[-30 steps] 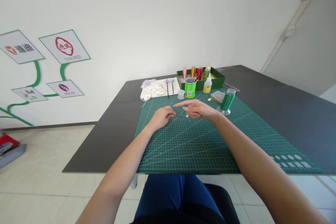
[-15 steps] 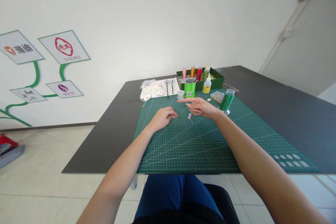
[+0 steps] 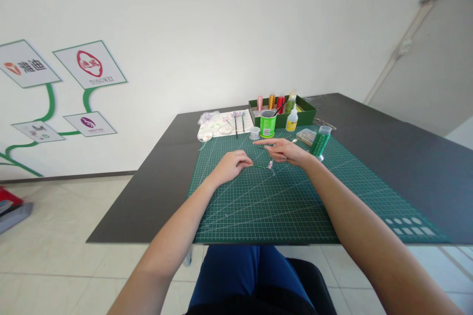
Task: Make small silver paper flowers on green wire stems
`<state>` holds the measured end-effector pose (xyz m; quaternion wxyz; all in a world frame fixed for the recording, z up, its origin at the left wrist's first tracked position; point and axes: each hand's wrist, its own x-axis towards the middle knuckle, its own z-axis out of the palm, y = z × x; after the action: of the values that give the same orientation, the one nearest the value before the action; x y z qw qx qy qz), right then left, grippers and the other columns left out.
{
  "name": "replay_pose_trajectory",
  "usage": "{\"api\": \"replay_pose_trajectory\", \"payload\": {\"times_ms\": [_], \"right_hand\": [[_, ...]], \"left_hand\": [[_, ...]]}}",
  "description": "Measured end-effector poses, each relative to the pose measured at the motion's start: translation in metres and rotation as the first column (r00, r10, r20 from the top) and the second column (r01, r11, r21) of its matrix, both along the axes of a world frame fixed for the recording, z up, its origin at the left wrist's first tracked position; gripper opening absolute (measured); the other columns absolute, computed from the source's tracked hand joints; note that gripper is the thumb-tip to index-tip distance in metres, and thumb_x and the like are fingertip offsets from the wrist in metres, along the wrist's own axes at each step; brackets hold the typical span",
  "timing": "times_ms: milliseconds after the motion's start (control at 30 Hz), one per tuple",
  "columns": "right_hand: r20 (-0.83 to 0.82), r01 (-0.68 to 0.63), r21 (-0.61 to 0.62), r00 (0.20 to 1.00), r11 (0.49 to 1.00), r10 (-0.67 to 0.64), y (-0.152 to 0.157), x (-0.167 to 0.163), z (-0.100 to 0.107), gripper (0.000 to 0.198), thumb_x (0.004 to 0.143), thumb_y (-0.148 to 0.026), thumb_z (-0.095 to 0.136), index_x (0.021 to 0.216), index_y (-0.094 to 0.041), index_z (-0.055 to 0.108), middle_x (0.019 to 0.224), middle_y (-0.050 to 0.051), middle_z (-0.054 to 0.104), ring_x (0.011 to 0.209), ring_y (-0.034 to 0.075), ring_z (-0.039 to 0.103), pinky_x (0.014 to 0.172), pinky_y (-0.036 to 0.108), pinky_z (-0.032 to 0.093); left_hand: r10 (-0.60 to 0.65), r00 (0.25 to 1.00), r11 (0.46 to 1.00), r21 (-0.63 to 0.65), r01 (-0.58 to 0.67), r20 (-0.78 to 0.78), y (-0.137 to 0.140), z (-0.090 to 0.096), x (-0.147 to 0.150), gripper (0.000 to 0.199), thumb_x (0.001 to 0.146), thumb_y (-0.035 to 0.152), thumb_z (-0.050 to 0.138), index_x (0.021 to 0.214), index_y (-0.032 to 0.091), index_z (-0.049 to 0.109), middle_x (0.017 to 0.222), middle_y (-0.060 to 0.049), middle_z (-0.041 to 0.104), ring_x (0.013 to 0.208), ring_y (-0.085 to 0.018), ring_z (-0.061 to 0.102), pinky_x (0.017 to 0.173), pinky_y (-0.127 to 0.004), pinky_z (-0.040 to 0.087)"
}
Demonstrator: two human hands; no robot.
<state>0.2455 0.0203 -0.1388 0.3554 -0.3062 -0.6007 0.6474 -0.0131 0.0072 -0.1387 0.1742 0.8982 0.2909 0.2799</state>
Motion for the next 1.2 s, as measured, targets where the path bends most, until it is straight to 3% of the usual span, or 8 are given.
{"api": "replay_pose_trajectory", "payload": {"times_ms": [433, 667, 1000, 1200], "right_hand": [[0.107, -0.001, -0.049, 0.994, 0.999, 0.006, 0.002, 0.002, -0.005, 0.066, 0.091, -0.034, 0.066, 0.149, -0.006, 0.051, 0.044, -0.014, 0.027, 0.041, 0.006, 0.014, 0.042, 0.023, 0.013], [0.138, 0.011, -0.061, 0.99, 0.998, -0.002, -0.001, -0.003, -0.004, 0.062, 0.086, -0.024, 0.064, 0.145, -0.007, 0.055, 0.043, -0.013, 0.028, 0.041, 0.006, 0.016, 0.043, 0.022, 0.013], [0.079, -0.053, -0.074, 0.995, 0.996, 0.059, 0.003, -0.008, -0.016, 0.059, 0.089, -0.032, 0.067, 0.142, -0.01, 0.057, 0.046, -0.014, 0.027, 0.042, 0.006, 0.012, 0.041, 0.021, 0.013], [0.124, -0.088, -0.053, 0.988, 0.995, 0.094, 0.001, -0.011, -0.013, 0.059, 0.092, -0.037, 0.066, 0.143, -0.008, 0.057, 0.044, -0.013, 0.029, 0.043, 0.007, 0.018, 0.042, 0.022, 0.018]], "left_hand": [[-0.011, 0.991, 1.0, -0.02, 0.014, 0.135, -0.006, 0.01, 0.0, 0.013, 0.094, 0.016, 0.066, 0.09, 0.02, 0.077, 0.092, -0.005, 0.074, 0.086, -0.017, 0.068, 0.081, -0.03, 0.053], [-0.002, 0.964, 0.999, -0.039, 0.013, 0.266, -0.006, 0.013, -0.002, 0.012, 0.094, 0.019, 0.066, 0.092, 0.02, 0.077, 0.091, -0.005, 0.073, 0.079, -0.015, 0.065, 0.071, -0.028, 0.049], [0.123, 0.893, 0.985, -0.161, -0.058, 0.432, -0.003, 0.012, -0.002, 0.009, 0.09, 0.023, 0.069, 0.089, 0.019, 0.077, 0.089, -0.005, 0.07, 0.079, -0.015, 0.064, 0.067, -0.027, 0.047], [0.199, 0.846, 0.967, -0.242, -0.086, 0.496, 0.0, 0.009, -0.003, 0.01, 0.087, 0.024, 0.072, 0.093, 0.018, 0.077, 0.088, -0.005, 0.071, 0.077, -0.014, 0.063, 0.067, -0.025, 0.045]]}}
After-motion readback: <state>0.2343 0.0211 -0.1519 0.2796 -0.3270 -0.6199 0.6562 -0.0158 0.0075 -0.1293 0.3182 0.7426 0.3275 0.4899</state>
